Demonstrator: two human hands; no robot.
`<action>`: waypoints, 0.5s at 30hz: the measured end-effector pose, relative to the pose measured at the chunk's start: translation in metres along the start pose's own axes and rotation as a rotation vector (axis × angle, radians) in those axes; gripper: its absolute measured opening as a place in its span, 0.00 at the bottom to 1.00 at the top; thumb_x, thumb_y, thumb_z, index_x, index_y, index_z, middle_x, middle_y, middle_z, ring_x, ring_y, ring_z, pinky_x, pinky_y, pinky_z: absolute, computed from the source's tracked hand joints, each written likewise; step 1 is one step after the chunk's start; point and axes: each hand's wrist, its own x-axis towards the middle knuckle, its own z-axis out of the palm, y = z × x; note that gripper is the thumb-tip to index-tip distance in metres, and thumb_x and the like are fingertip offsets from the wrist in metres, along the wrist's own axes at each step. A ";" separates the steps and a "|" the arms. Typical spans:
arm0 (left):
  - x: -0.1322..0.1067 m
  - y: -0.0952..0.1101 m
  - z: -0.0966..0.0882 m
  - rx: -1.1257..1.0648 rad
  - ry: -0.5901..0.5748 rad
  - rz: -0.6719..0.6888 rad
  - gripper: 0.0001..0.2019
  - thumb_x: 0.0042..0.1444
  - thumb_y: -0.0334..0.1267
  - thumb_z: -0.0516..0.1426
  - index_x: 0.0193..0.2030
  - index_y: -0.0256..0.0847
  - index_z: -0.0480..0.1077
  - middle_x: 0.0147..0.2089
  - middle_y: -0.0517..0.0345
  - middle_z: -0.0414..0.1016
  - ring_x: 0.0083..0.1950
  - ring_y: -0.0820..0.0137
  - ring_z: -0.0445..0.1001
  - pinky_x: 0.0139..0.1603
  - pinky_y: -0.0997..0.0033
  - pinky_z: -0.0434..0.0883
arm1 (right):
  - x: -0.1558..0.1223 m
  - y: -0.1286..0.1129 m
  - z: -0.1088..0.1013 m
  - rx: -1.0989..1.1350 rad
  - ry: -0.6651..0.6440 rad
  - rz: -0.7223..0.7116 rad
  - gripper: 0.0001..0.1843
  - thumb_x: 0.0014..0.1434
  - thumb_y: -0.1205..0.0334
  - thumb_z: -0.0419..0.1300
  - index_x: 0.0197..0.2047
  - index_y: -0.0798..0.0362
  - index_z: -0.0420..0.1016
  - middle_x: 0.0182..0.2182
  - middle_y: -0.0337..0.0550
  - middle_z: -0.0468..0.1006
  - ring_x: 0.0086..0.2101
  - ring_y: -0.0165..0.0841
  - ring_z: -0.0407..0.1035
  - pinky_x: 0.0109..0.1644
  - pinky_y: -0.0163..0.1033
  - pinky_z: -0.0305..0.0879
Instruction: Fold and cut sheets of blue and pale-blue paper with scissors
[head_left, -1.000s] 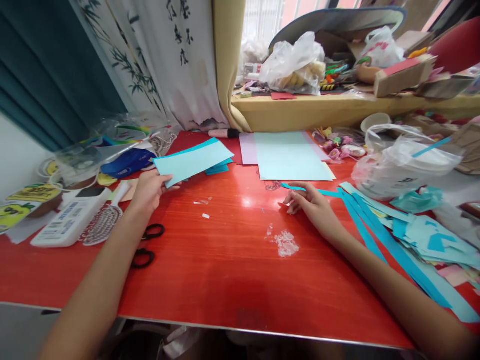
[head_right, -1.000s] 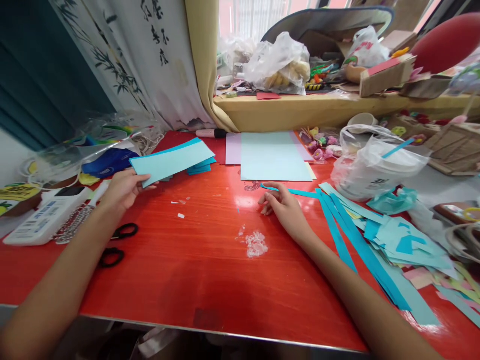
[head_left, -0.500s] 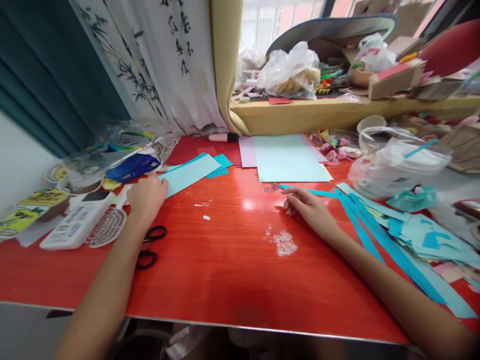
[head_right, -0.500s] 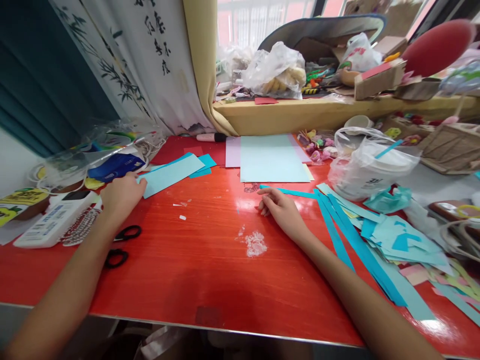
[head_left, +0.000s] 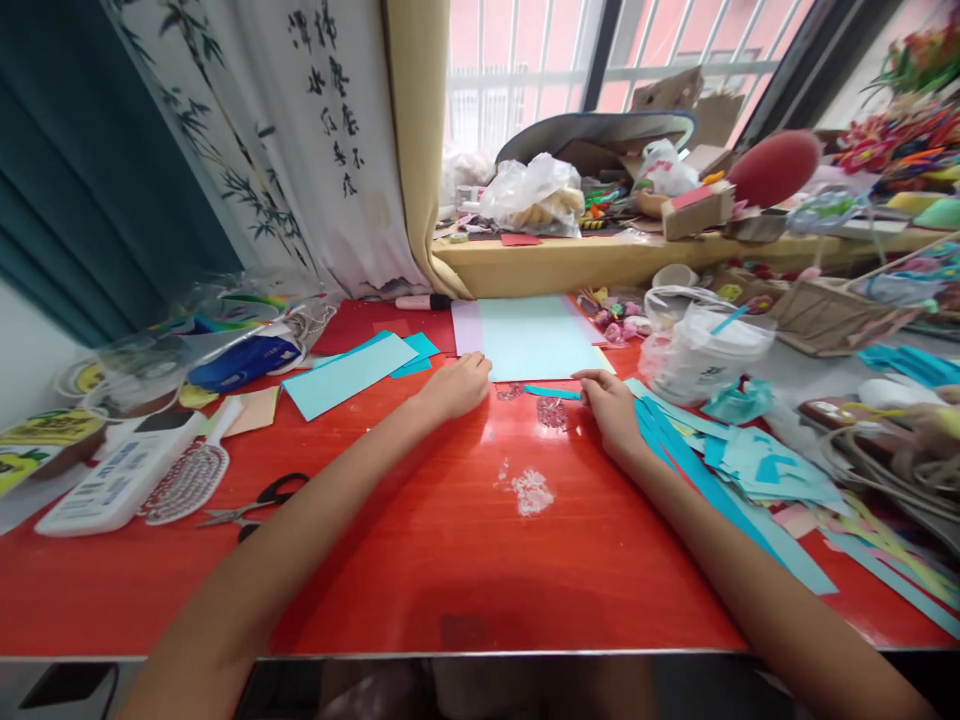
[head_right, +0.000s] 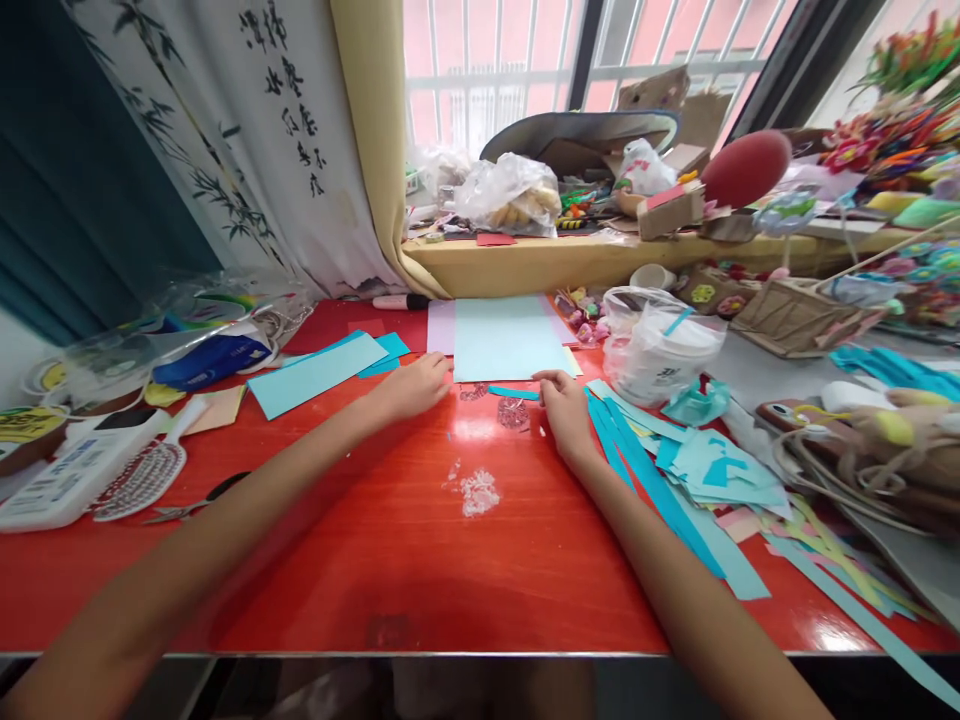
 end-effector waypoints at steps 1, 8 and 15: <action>0.013 0.000 0.003 0.000 -0.004 0.018 0.18 0.61 0.37 0.41 0.54 0.31 0.57 0.55 0.40 0.62 0.56 0.61 0.61 0.47 0.66 0.63 | 0.000 0.000 0.000 0.006 -0.005 0.004 0.13 0.50 0.61 0.49 0.35 0.51 0.72 0.19 0.33 0.62 0.21 0.29 0.57 0.25 0.34 0.52; 0.056 -0.013 0.021 0.028 -0.176 0.140 0.19 0.60 0.45 0.43 0.51 0.33 0.60 0.53 0.42 0.66 0.53 0.62 0.66 0.50 0.67 0.62 | 0.000 -0.002 0.001 0.023 -0.018 0.013 0.13 0.48 0.62 0.49 0.34 0.53 0.72 0.19 0.33 0.62 0.21 0.28 0.55 0.25 0.33 0.51; 0.065 -0.025 0.013 0.060 -0.263 0.120 0.15 0.60 0.38 0.43 0.48 0.38 0.64 0.45 0.45 0.73 0.44 0.63 0.72 0.40 0.68 0.65 | -0.001 -0.004 0.002 0.037 -0.036 0.008 0.12 0.49 0.62 0.48 0.33 0.52 0.72 0.19 0.34 0.64 0.23 0.29 0.59 0.27 0.34 0.55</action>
